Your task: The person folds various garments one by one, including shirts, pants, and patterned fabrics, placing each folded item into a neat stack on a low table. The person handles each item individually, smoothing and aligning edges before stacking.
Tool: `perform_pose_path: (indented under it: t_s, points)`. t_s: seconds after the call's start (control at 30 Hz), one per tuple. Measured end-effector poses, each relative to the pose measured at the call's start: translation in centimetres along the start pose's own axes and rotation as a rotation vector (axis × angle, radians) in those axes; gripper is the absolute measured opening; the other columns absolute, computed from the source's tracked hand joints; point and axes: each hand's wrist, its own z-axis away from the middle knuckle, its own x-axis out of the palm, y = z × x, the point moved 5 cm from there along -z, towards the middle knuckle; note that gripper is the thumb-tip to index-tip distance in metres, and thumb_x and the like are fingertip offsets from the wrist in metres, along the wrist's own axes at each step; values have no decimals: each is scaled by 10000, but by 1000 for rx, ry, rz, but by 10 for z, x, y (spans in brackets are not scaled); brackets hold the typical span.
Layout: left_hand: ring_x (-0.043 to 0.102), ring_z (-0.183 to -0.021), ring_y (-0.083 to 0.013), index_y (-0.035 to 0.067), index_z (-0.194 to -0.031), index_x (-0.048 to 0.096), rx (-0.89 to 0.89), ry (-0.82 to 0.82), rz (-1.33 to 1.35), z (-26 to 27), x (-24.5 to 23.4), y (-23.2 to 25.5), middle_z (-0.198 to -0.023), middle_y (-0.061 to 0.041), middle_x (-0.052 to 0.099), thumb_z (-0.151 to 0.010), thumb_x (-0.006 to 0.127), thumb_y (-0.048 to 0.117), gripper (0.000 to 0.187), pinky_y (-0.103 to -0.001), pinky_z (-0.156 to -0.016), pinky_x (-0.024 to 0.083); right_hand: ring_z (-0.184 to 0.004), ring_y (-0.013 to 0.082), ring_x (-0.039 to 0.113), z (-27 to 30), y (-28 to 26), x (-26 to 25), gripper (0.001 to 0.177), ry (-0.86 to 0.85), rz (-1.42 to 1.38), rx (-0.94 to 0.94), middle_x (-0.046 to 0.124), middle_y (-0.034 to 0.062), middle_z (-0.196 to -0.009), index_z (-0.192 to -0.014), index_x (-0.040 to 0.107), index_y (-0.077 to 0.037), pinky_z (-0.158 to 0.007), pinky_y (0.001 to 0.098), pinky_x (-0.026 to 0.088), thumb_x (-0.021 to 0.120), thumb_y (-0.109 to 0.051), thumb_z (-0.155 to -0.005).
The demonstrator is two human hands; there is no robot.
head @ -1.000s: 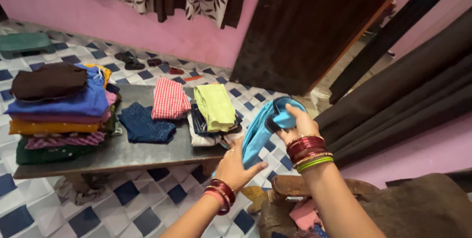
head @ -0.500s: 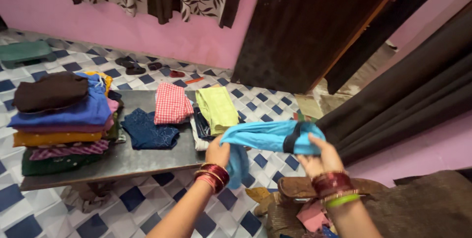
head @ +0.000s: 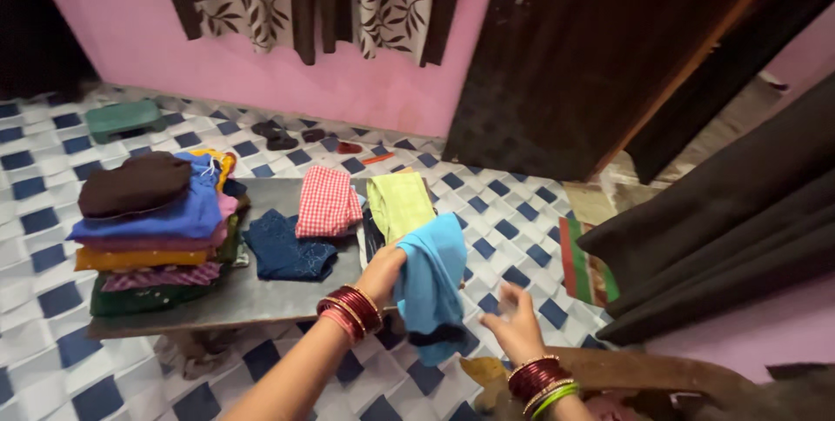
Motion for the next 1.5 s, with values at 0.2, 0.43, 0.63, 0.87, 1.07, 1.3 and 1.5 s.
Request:
perform_pose_path:
  t_s: [0.2,0.43,0.63,0.87,1.07,1.3,1.5]
  points:
    - [628,-945,-127,-10,-1323,677,10,-151,-380,-16,-17,-8,-1122,-55,711,-952,530,171,439,-275,-822,507,-1310,343,550,-17,-159,19,908,-288,367,-559,573,179,-1408,-1412,470,-77,-1058,401,446,905,-225,-628]
    - [661,-919,-65,14,-1168,711,-6,-117,-457,2,-39,33,-1039,-8,737,-884,649,153,323,-232,-816,548,-950,261,771,-42,-212,84,591,-775,507,-449,786,95,-997,-1217,691,-177,-828,362,591,851,-347,-674]
    - [642,-843,-107,59,-1171,705,-125,176,-693,-17,-137,59,-1005,-66,753,-872,743,172,322,-285,-723,512,-921,323,719,-99,-191,182,365,-758,602,-594,771,89,-963,-1080,757,-223,-799,431,559,778,-299,-723]
    - [719,-1060,-181,59,-1315,636,37,307,-650,-93,-301,80,-1216,-116,746,-911,607,14,408,-319,-924,570,-923,366,695,-224,-153,312,306,-641,695,-391,750,125,-967,-1068,753,-246,-794,475,546,723,-238,-763]
    - [719,-1111,-272,97,-1321,636,-45,494,-988,-149,-370,99,-1239,-150,738,-923,614,144,401,-362,-964,540,-927,396,683,-320,-143,385,309,-379,696,-303,738,162,-985,-1129,737,-247,-794,504,535,696,-224,-824]
    - [592,-1229,-413,49,-1394,539,141,670,-1110,-187,-386,115,-1315,-237,638,-949,587,144,457,-447,-1044,456,-1240,301,602,-308,-99,440,624,-279,809,-661,658,84,-1342,-1327,630,-184,-1031,480,458,683,-41,-722]
    - [453,-1376,-386,74,-1422,520,122,432,-1524,-217,-390,52,-1472,-206,515,-895,642,179,552,-488,-1123,359,-1453,310,318,-260,-2,476,768,-673,985,-347,388,120,-1602,-1501,444,-146,-1164,547,237,747,-193,-797]
